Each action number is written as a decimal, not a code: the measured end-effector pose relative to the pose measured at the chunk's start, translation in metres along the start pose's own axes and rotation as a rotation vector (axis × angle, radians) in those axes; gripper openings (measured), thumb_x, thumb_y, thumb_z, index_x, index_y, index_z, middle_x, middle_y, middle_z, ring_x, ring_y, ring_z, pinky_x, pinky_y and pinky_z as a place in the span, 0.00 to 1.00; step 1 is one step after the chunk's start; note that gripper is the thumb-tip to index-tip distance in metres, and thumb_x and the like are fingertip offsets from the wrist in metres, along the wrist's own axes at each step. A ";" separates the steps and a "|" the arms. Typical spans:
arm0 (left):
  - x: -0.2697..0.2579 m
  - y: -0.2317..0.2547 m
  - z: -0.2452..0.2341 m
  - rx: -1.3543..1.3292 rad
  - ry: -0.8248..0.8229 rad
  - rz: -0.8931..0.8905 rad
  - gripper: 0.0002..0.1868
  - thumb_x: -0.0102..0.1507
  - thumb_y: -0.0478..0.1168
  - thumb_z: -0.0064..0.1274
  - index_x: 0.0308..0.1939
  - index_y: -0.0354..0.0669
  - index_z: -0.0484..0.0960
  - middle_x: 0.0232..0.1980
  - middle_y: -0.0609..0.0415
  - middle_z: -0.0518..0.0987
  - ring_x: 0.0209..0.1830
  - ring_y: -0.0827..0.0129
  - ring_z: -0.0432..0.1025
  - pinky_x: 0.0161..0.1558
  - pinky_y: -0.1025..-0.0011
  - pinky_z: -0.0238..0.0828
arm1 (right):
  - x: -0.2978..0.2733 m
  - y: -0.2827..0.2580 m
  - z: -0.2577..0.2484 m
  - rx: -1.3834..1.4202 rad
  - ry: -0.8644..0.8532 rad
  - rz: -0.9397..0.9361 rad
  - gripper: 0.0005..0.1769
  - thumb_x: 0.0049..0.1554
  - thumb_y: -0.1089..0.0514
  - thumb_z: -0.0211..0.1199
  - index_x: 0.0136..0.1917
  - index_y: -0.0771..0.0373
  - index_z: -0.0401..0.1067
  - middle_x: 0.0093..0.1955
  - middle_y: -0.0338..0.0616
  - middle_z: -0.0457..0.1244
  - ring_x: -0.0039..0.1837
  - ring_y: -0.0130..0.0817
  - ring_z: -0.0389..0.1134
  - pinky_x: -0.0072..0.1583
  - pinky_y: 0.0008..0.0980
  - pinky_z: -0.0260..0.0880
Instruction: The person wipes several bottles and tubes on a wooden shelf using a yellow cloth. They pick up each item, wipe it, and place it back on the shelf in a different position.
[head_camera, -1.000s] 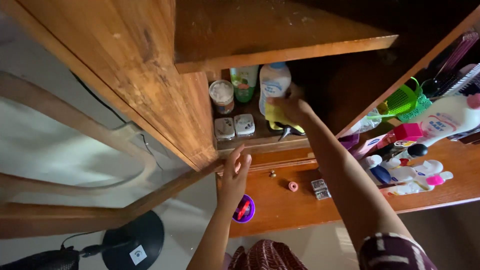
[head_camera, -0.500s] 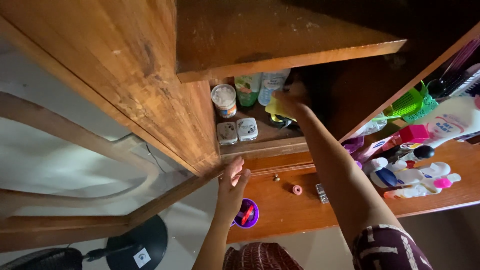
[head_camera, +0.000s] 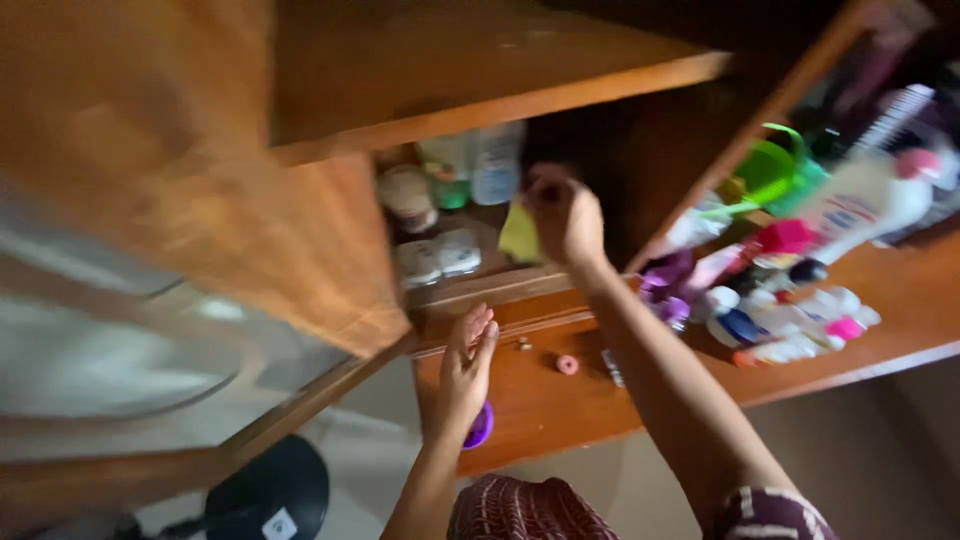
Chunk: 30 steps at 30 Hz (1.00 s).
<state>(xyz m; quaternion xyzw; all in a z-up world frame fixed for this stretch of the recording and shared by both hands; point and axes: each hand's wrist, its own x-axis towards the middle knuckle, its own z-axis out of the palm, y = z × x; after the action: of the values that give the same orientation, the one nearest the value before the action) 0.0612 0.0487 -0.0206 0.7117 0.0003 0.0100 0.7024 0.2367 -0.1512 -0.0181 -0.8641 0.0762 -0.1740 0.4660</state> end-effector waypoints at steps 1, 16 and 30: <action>0.002 -0.005 0.010 0.000 -0.031 0.001 0.24 0.69 0.47 0.53 0.65 0.37 0.74 0.63 0.34 0.77 0.67 0.40 0.68 0.64 0.42 0.64 | -0.026 -0.019 -0.027 -0.007 0.026 0.015 0.09 0.48 0.41 0.74 0.40 0.40 0.78 0.60 0.23 0.69 0.64 0.32 0.70 0.62 0.34 0.71; -0.032 0.000 0.267 0.058 -0.629 -0.145 0.30 0.67 0.52 0.56 0.69 0.43 0.70 0.67 0.36 0.75 0.72 0.42 0.64 0.71 0.52 0.60 | -0.043 0.175 -0.397 -0.574 0.262 0.305 0.27 0.56 0.37 0.66 0.67 0.38 0.68 0.39 0.44 0.70 0.49 0.56 0.72 0.53 0.60 0.71; -0.008 0.002 0.321 0.003 -0.613 -0.196 0.24 0.66 0.45 0.50 0.63 0.36 0.73 0.64 0.43 0.77 0.63 0.59 0.74 0.62 0.69 0.69 | 0.051 0.198 -0.428 -0.656 0.044 0.460 0.19 0.62 0.38 0.63 0.64 0.41 0.70 0.49 0.37 0.70 0.41 0.32 0.71 0.38 0.34 0.73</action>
<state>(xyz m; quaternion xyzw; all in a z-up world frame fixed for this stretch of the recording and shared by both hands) 0.0576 -0.2723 -0.0232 0.6793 -0.1430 -0.2725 0.6662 0.1313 -0.6092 0.0445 -0.9236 0.3288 -0.0500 0.1906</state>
